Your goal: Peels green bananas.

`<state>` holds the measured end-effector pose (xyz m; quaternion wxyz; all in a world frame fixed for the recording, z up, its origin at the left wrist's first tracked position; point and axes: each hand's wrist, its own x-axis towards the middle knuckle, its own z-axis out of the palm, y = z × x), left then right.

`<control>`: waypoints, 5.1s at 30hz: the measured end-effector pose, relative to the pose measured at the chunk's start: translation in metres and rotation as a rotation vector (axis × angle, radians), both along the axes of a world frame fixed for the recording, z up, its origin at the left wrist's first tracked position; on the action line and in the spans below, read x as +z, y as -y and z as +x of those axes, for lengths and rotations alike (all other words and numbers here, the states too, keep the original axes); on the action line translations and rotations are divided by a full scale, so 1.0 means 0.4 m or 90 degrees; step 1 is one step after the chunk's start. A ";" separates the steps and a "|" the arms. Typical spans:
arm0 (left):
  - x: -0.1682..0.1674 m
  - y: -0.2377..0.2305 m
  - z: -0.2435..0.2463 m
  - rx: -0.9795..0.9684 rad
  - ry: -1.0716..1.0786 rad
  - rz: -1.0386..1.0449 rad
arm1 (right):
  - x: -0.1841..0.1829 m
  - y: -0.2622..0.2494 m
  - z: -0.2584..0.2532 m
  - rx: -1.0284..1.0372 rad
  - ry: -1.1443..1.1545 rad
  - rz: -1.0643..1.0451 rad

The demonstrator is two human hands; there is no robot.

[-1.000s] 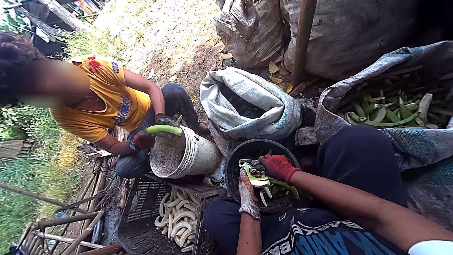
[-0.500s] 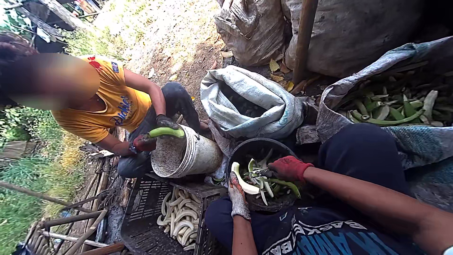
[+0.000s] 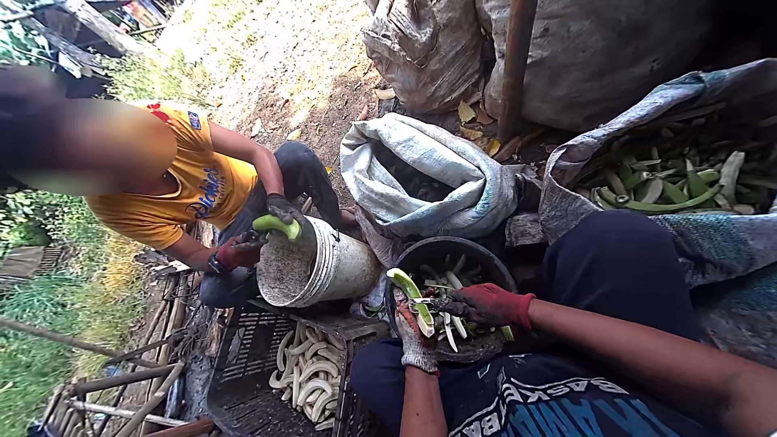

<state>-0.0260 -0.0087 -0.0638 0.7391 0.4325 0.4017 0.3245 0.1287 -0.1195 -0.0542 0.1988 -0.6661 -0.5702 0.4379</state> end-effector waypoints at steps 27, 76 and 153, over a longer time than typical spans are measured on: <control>-0.038 0.008 -0.068 -0.260 0.061 -0.420 | -0.010 -0.106 0.165 -0.038 0.306 0.033; 0.016 -0.070 -0.064 -0.085 -0.050 -0.086 | 0.044 0.025 0.076 -0.036 0.024 0.005; 0.018 -0.302 0.358 -0.436 -0.461 0.747 | -0.020 -0.279 0.527 -0.078 0.306 -0.362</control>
